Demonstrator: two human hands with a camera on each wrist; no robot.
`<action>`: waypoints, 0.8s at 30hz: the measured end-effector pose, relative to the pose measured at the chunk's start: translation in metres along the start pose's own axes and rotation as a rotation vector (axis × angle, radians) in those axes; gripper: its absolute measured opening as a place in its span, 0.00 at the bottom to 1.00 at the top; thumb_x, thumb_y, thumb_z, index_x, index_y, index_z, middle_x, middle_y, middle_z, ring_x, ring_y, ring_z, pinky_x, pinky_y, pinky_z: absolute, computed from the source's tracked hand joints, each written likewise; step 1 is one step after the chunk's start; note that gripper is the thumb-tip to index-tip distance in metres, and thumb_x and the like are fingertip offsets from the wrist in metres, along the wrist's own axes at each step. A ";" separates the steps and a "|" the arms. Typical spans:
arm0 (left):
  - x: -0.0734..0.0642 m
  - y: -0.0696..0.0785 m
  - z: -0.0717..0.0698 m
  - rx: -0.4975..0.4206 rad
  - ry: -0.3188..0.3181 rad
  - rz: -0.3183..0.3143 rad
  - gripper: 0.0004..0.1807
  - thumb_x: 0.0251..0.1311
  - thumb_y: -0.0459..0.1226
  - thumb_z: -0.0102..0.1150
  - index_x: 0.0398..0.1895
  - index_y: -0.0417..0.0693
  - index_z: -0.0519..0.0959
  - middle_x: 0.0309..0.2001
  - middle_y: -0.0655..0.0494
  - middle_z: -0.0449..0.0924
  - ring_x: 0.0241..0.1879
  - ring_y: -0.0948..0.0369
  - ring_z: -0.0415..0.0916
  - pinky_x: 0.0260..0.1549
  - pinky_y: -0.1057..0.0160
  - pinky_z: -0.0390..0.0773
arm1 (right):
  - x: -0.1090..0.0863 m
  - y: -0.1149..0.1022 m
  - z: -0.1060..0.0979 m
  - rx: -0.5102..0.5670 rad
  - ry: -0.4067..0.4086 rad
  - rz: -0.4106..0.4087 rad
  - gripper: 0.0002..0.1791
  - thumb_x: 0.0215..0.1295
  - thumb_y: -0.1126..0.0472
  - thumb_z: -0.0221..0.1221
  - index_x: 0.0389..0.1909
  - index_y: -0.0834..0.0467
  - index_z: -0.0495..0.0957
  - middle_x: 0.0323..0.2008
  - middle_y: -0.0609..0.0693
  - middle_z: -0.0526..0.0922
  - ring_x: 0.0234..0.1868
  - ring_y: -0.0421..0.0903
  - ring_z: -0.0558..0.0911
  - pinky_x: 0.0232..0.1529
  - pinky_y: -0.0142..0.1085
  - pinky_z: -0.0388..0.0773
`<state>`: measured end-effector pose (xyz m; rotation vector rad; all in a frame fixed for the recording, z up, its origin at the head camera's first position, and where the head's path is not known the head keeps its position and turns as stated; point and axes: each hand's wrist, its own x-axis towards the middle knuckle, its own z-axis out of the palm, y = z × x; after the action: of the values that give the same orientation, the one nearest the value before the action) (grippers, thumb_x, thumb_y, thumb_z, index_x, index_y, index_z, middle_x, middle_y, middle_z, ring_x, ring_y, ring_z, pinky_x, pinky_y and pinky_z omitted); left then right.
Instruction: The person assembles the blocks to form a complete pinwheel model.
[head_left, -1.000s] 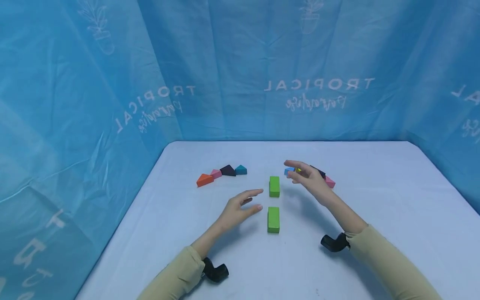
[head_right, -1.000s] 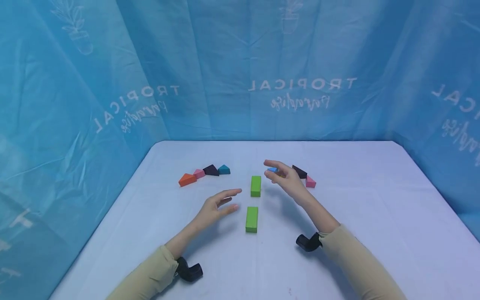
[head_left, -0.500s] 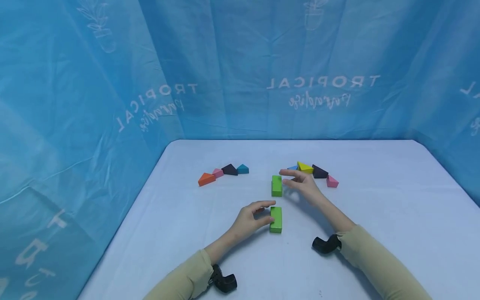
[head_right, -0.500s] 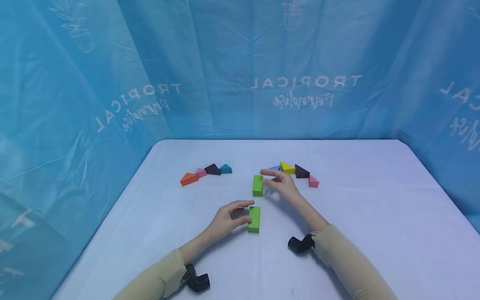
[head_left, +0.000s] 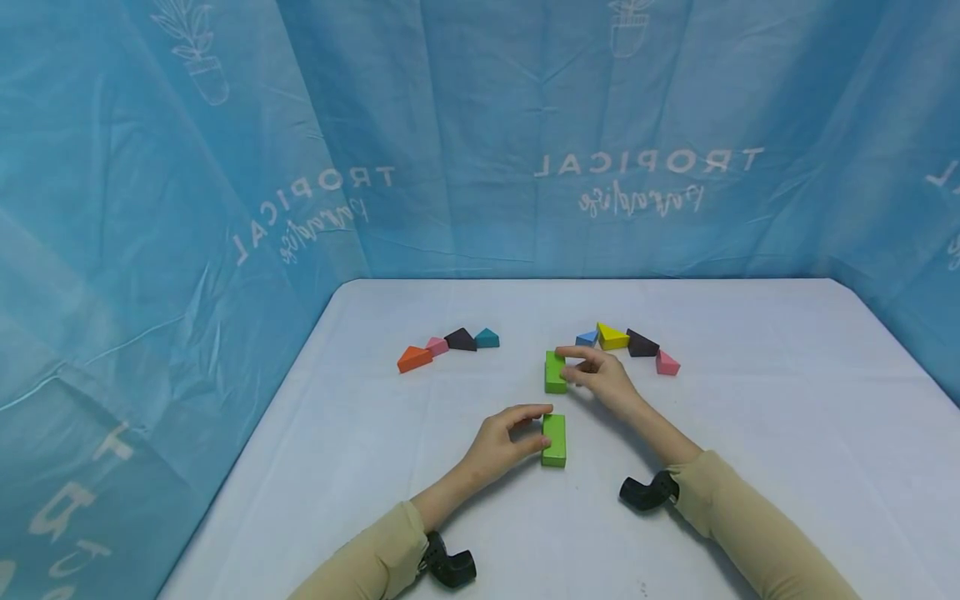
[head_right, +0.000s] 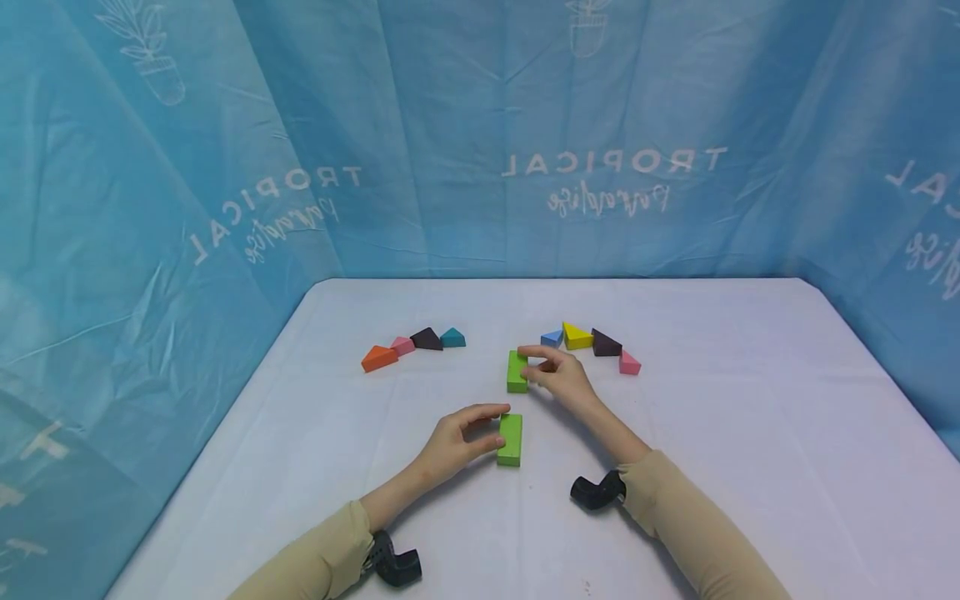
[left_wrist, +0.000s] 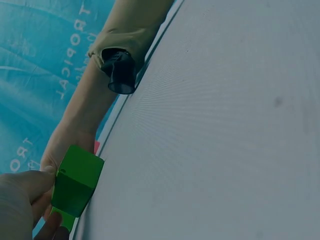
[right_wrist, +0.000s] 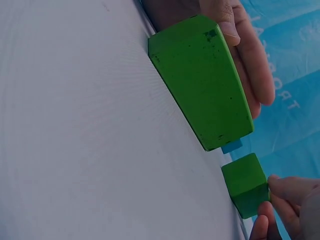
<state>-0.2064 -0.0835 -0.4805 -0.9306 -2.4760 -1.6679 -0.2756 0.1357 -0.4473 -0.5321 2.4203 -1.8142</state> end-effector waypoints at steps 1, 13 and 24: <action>0.000 0.000 0.000 0.000 0.001 0.007 0.24 0.56 0.36 0.66 0.57 0.45 0.76 0.56 0.59 0.76 0.57 0.63 0.70 0.56 0.62 0.71 | -0.002 -0.004 0.001 -0.008 0.005 -0.001 0.21 0.64 0.67 0.59 0.58 0.66 0.73 0.55 0.62 0.76 0.39 0.54 0.78 0.39 0.42 0.77; -0.001 0.000 0.001 -0.013 0.007 0.055 0.23 0.55 0.35 0.66 0.57 0.45 0.76 0.55 0.57 0.77 0.56 0.62 0.71 0.55 0.63 0.72 | -0.002 -0.004 0.000 0.005 -0.001 0.019 0.21 0.63 0.68 0.59 0.58 0.66 0.73 0.55 0.62 0.76 0.40 0.51 0.78 0.39 0.32 0.76; -0.002 0.001 0.001 -0.007 0.017 0.063 0.23 0.55 0.33 0.65 0.56 0.40 0.76 0.53 0.52 0.78 0.52 0.57 0.75 0.52 0.59 0.75 | 0.002 0.025 0.003 0.017 -0.011 0.025 0.23 0.61 0.61 0.63 0.58 0.58 0.75 0.54 0.55 0.78 0.41 0.47 0.80 0.39 0.32 0.74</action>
<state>-0.2043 -0.0828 -0.4810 -0.9806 -2.4055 -1.6594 -0.2820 0.1382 -0.4718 -0.5070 2.3911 -1.8155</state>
